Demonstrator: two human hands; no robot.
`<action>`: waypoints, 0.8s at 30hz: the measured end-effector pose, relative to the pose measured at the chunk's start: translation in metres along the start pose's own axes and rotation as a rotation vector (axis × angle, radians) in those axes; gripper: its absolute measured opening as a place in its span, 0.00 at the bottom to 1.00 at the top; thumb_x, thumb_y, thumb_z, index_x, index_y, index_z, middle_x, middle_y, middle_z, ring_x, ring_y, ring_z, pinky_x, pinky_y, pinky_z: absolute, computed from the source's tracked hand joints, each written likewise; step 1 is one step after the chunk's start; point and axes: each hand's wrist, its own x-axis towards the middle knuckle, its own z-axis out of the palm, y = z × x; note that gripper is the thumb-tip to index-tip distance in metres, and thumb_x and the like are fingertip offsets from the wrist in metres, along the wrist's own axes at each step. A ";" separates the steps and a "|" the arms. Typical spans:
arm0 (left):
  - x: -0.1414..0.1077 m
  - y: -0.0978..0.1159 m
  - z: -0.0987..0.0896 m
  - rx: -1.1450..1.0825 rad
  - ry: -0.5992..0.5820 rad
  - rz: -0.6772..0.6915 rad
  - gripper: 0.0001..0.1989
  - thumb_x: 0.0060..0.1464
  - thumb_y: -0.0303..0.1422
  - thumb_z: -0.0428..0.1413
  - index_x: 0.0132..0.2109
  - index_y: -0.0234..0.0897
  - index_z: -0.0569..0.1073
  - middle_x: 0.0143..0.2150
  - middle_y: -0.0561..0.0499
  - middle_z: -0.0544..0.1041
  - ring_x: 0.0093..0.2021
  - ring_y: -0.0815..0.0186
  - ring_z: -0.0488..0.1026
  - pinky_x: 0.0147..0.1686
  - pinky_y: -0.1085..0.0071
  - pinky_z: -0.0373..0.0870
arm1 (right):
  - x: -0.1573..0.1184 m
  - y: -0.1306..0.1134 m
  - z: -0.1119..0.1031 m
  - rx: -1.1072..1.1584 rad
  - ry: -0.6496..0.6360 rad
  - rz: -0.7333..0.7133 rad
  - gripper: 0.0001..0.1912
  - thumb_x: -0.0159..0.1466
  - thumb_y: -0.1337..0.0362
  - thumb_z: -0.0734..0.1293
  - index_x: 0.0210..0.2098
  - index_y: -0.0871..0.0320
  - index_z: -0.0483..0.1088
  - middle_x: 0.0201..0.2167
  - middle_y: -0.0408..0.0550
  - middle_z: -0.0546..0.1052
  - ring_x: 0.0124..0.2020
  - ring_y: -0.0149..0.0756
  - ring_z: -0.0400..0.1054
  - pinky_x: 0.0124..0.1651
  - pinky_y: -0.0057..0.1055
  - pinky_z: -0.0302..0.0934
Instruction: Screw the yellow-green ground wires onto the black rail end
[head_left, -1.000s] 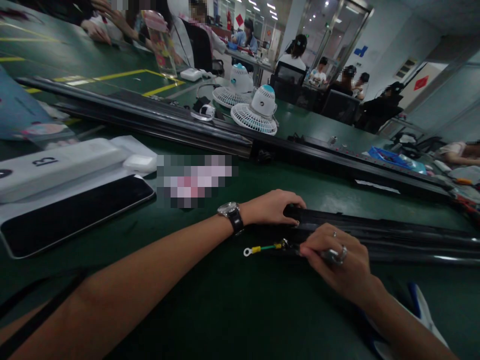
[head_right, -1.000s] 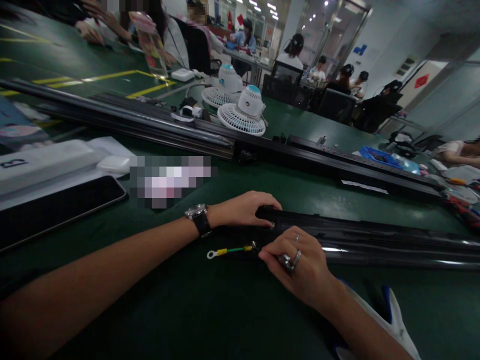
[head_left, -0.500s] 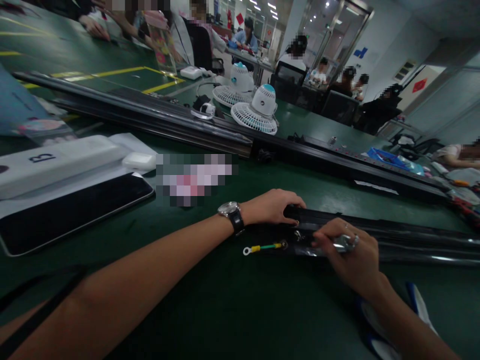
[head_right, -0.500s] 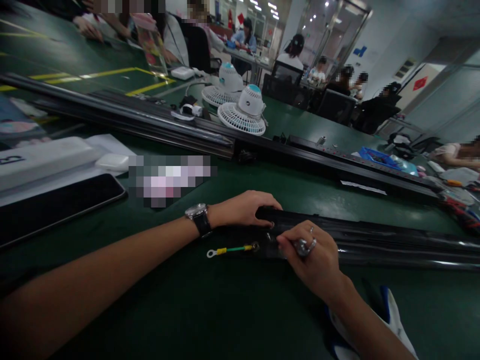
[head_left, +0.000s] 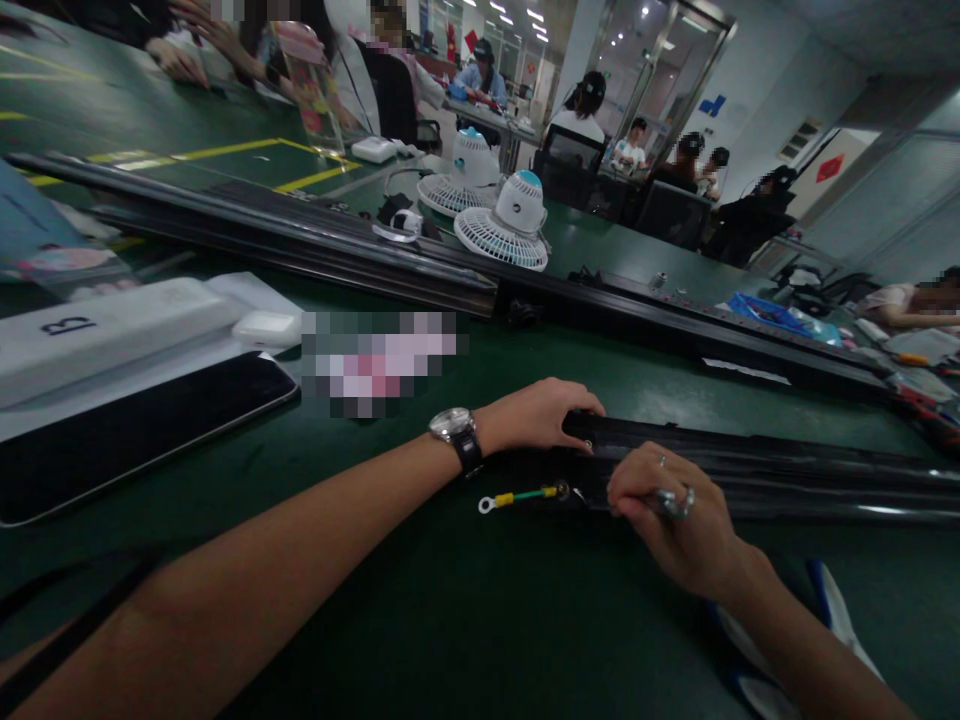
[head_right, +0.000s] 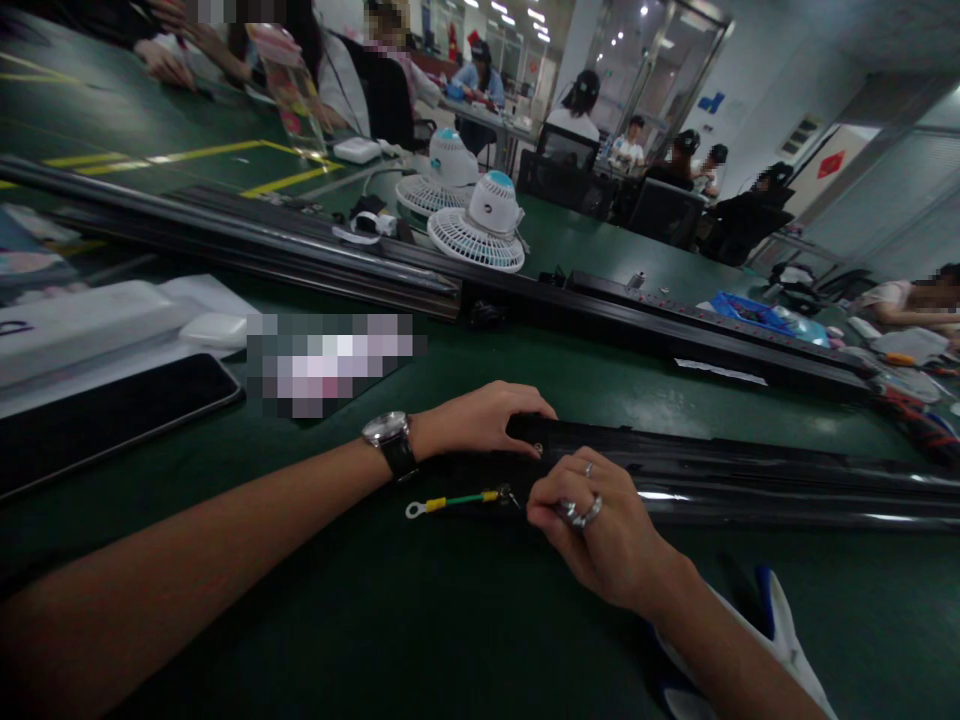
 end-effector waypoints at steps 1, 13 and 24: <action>0.000 0.000 0.000 0.010 0.003 0.006 0.19 0.54 0.34 0.64 0.52 0.37 0.73 0.48 0.47 0.76 0.48 0.63 0.72 0.48 0.68 0.66 | 0.000 -0.001 0.001 0.013 -0.027 -0.027 0.04 0.70 0.69 0.60 0.38 0.56 0.63 0.29 0.43 0.73 0.31 0.33 0.67 0.38 0.33 0.59; -0.003 0.001 -0.005 -0.061 0.021 0.023 0.21 0.53 0.33 0.64 0.54 0.39 0.73 0.48 0.49 0.76 0.47 0.64 0.73 0.47 0.69 0.66 | 0.003 -0.001 0.001 -0.022 -0.068 -0.061 0.02 0.70 0.70 0.62 0.39 0.57 0.64 0.31 0.45 0.75 0.32 0.34 0.68 0.39 0.34 0.59; -0.007 0.003 -0.005 -0.065 0.027 0.010 0.17 0.57 0.31 0.60 0.53 0.40 0.73 0.50 0.49 0.76 0.48 0.64 0.73 0.50 0.68 0.66 | 0.002 -0.002 0.002 -0.047 -0.062 -0.029 0.05 0.69 0.72 0.61 0.39 0.56 0.64 0.30 0.45 0.74 0.31 0.34 0.67 0.38 0.35 0.58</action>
